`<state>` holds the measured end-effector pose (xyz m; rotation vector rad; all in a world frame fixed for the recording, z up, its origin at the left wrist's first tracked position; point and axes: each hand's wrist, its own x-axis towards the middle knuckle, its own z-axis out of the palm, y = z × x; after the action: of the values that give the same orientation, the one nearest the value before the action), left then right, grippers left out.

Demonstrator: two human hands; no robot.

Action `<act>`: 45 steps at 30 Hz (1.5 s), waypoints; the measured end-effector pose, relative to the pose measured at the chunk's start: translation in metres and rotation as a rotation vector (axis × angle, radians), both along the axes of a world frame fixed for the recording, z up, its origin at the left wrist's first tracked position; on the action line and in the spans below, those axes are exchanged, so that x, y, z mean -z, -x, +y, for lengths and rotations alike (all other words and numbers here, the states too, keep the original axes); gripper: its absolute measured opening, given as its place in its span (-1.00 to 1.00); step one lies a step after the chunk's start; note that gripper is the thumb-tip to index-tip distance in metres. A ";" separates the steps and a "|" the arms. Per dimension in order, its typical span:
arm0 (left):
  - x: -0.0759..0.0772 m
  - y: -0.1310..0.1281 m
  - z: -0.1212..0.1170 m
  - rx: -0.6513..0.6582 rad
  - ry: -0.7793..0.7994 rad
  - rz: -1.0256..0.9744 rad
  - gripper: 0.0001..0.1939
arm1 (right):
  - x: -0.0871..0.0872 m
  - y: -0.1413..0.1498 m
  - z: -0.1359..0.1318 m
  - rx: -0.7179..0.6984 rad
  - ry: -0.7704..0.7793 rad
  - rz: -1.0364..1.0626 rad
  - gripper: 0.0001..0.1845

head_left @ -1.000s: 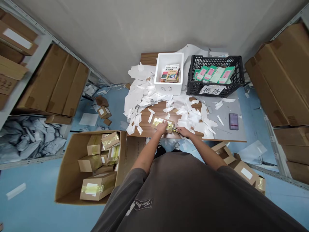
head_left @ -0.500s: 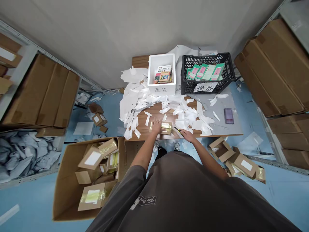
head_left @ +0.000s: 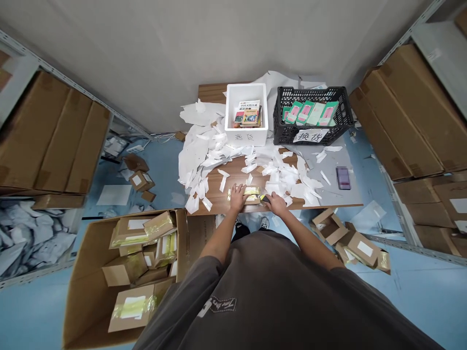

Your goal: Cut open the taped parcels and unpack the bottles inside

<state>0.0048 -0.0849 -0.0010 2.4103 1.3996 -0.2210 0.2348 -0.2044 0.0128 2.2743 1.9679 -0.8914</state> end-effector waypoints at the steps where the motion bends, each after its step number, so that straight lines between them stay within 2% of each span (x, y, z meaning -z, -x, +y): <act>1: -0.001 -0.001 -0.002 -0.011 -0.001 -0.005 -0.30 | 0.000 0.005 0.002 -0.019 0.001 -0.027 -0.51; 4: -0.004 -0.002 -0.005 -0.014 0.004 -0.014 -0.26 | 0.001 0.015 0.006 -0.052 0.020 -0.035 -0.52; 6: -0.006 -0.002 -0.006 -0.007 0.006 -0.012 -0.22 | 0.003 0.008 0.007 -0.025 0.011 -0.008 -0.51; 8: -0.006 -0.001 -0.006 -0.015 0.003 -0.012 -0.24 | 0.004 -0.016 0.004 0.109 -0.002 -0.004 -0.50; 11: -0.006 0.001 -0.005 -0.026 -0.002 -0.036 -0.32 | 0.003 -0.072 -0.010 0.419 -0.022 -0.057 -0.42; 13: -0.007 0.001 -0.003 -0.035 -0.001 -0.051 -0.33 | 0.003 -0.099 -0.021 0.452 -0.027 -0.034 -0.40; 14: -0.007 0.000 -0.002 -0.042 0.000 -0.056 -0.32 | 0.005 -0.103 -0.025 0.456 -0.035 0.016 -0.41; 16: -0.010 -0.003 0.001 -0.067 0.006 -0.057 -0.29 | 0.013 -0.088 -0.027 0.489 -0.063 0.169 -0.43; 20: -0.017 -0.011 0.004 -0.183 -0.005 -0.043 -0.20 | 0.039 -0.003 -0.010 0.628 -0.084 0.478 -0.29; 23: -0.020 -0.012 0.001 -0.290 -0.022 -0.034 -0.19 | 0.055 0.046 0.016 0.706 -0.103 0.537 -0.23; 25: -0.019 -0.009 -0.007 -0.381 -0.022 -0.023 -0.18 | 0.062 0.055 0.042 0.766 -0.143 0.536 -0.20; 28: -0.017 -0.002 -0.026 -0.448 0.031 -0.034 -0.15 | 0.065 0.048 0.089 0.821 -0.204 0.511 -0.20; 31: -0.017 0.008 -0.043 -0.375 0.116 -0.066 -0.08 | 0.060 0.038 0.132 0.814 -0.237 0.485 -0.23; 34: -0.021 0.021 -0.040 -0.289 0.120 -0.053 0.00 | 0.052 0.030 0.145 0.790 -0.211 0.470 -0.25; 35: -0.024 0.027 -0.033 -0.226 0.108 -0.045 0.00 | 0.051 0.028 0.139 0.788 -0.215 0.488 -0.25; 37: -0.030 0.036 -0.014 -0.014 0.097 -0.042 -0.06 | 0.052 0.028 0.116 0.787 -0.236 0.552 -0.22; 39: -0.034 0.040 0.007 0.250 0.120 -0.061 -0.20 | 0.058 0.034 0.083 0.785 -0.223 0.614 -0.15; 40: -0.035 0.040 0.017 0.342 0.131 -0.066 -0.30 | 0.061 0.039 0.066 0.783 -0.195 0.631 -0.11; 41: -0.036 0.039 0.026 0.402 0.138 -0.067 -0.39 | 0.065 0.045 0.051 0.784 -0.154 0.629 -0.10; 43: -0.037 0.035 0.038 0.441 0.139 -0.050 -0.54 | 0.069 0.055 0.031 0.794 -0.058 0.585 -0.10; 45: -0.037 0.031 0.043 0.454 0.132 -0.027 -0.59 | 0.070 0.060 0.026 0.802 0.000 0.521 -0.10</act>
<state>-0.0266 -0.0419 0.0362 2.5726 0.7806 -0.3763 0.1751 -0.1782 -0.0570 3.1064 1.0602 -1.6589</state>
